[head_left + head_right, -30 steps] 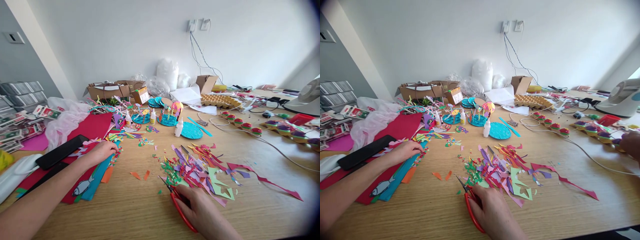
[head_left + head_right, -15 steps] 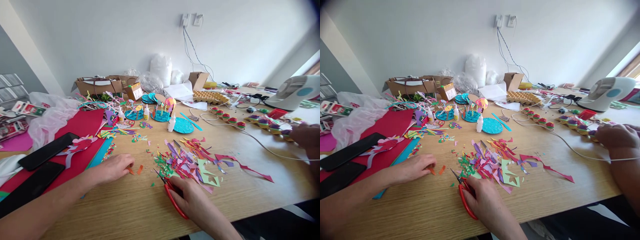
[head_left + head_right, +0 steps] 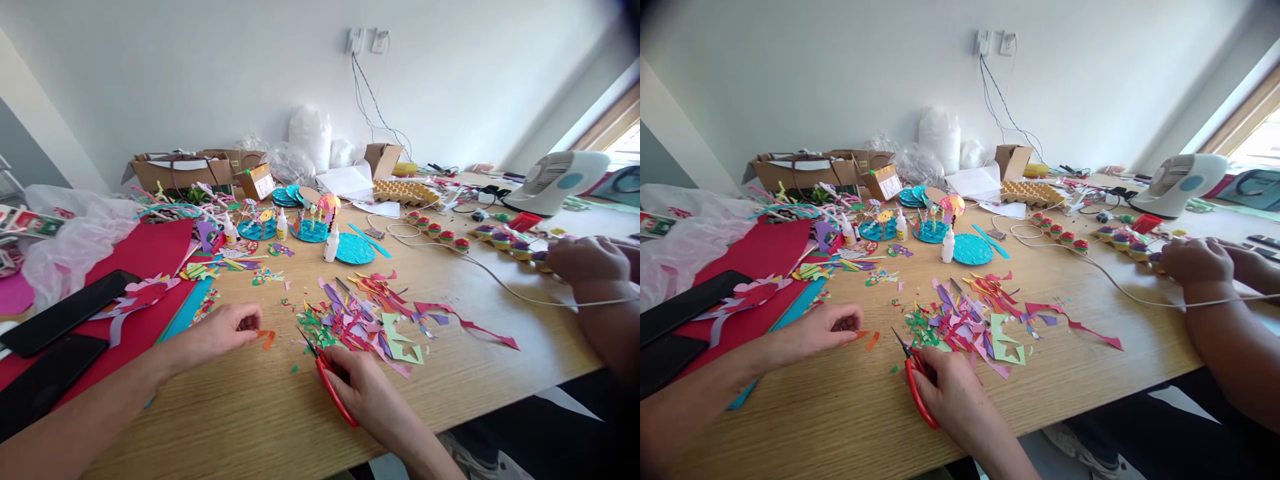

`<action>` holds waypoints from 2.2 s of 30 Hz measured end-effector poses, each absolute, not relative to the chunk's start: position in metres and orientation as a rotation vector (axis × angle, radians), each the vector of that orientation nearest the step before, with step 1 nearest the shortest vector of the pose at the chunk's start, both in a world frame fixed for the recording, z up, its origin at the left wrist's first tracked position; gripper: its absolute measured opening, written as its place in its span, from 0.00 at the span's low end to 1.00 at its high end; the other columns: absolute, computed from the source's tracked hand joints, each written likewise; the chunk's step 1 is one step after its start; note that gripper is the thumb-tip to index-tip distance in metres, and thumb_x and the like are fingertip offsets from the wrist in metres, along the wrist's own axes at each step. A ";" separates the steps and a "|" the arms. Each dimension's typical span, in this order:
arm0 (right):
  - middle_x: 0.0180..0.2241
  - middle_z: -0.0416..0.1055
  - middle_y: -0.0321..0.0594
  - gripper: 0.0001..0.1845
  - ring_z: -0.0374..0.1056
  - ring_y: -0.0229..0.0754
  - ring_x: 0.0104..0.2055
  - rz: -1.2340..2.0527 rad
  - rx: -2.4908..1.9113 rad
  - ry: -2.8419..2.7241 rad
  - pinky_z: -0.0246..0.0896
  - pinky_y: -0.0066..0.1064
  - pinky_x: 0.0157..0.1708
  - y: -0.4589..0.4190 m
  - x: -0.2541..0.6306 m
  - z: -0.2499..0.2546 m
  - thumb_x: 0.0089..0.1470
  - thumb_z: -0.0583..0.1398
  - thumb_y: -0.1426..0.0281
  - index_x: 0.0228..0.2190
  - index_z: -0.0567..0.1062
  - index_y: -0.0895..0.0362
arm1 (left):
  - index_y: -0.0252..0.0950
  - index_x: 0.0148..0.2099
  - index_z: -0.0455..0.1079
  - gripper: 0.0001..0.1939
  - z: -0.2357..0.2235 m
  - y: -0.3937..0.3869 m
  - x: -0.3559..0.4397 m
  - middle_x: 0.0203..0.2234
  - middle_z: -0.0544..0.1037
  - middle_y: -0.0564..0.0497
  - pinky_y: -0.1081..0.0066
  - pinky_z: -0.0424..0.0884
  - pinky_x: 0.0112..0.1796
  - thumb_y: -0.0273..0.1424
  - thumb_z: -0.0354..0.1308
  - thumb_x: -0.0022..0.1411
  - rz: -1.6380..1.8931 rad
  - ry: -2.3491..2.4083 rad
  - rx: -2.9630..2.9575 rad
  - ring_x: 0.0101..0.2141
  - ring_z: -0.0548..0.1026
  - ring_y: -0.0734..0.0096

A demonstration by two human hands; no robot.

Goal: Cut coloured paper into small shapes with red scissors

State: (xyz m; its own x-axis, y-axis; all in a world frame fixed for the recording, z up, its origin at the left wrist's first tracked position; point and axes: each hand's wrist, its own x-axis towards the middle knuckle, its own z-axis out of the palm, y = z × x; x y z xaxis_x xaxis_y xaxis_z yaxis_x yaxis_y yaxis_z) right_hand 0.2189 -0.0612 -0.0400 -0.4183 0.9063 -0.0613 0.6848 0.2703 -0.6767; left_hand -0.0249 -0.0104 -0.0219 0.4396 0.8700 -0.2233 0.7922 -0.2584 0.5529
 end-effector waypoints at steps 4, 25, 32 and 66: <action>0.19 0.56 0.30 0.13 0.50 0.33 0.22 0.992 -1.428 -2.131 0.43 0.24 0.21 -0.063 0.217 -0.039 0.55 0.51 0.68 0.20 0.59 0.56 | 0.36 0.31 0.63 0.07 -0.012 -0.011 -0.011 0.23 0.67 0.56 0.74 0.62 0.26 0.35 0.51 0.51 0.377 1.330 1.782 0.25 0.66 0.73; 0.20 0.62 0.30 0.12 0.53 0.31 0.21 0.928 -1.352 -2.185 0.43 0.23 0.20 -0.070 0.205 -0.034 0.57 0.52 0.67 0.24 0.65 0.57 | 0.38 0.27 0.61 0.05 -0.007 -0.028 0.010 0.20 0.64 0.59 0.75 0.59 0.24 0.30 0.56 0.49 0.654 1.195 1.455 0.24 0.61 0.75; 0.19 0.60 0.30 0.12 0.51 0.30 0.20 0.919 -1.380 -2.197 0.41 0.23 0.19 -0.072 0.203 -0.033 0.57 0.52 0.67 0.23 0.65 0.57 | 0.38 0.27 0.60 0.05 -0.009 -0.031 0.011 0.19 0.64 0.59 0.75 0.58 0.24 0.30 0.55 0.48 0.650 1.182 1.443 0.22 0.61 0.75; 0.21 0.62 0.32 0.13 0.53 0.32 0.22 0.916 -1.429 -2.398 0.42 0.24 0.21 -0.084 0.217 -0.030 0.58 0.50 0.66 0.24 0.63 0.56 | 0.35 0.26 0.64 0.08 -0.024 -0.054 0.001 0.17 0.63 0.61 0.77 0.57 0.23 0.34 0.57 0.52 0.597 1.151 1.203 0.20 0.60 0.79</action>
State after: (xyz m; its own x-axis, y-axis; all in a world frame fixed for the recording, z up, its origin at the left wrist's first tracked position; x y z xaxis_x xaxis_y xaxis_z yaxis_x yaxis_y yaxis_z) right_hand 0.2174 -0.0838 -0.0299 -0.5114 0.8486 -0.1353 0.7227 0.3396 -0.6020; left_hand 0.0007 -0.0536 -0.0243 0.3568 0.8608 -0.3630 0.1985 0.3098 0.9298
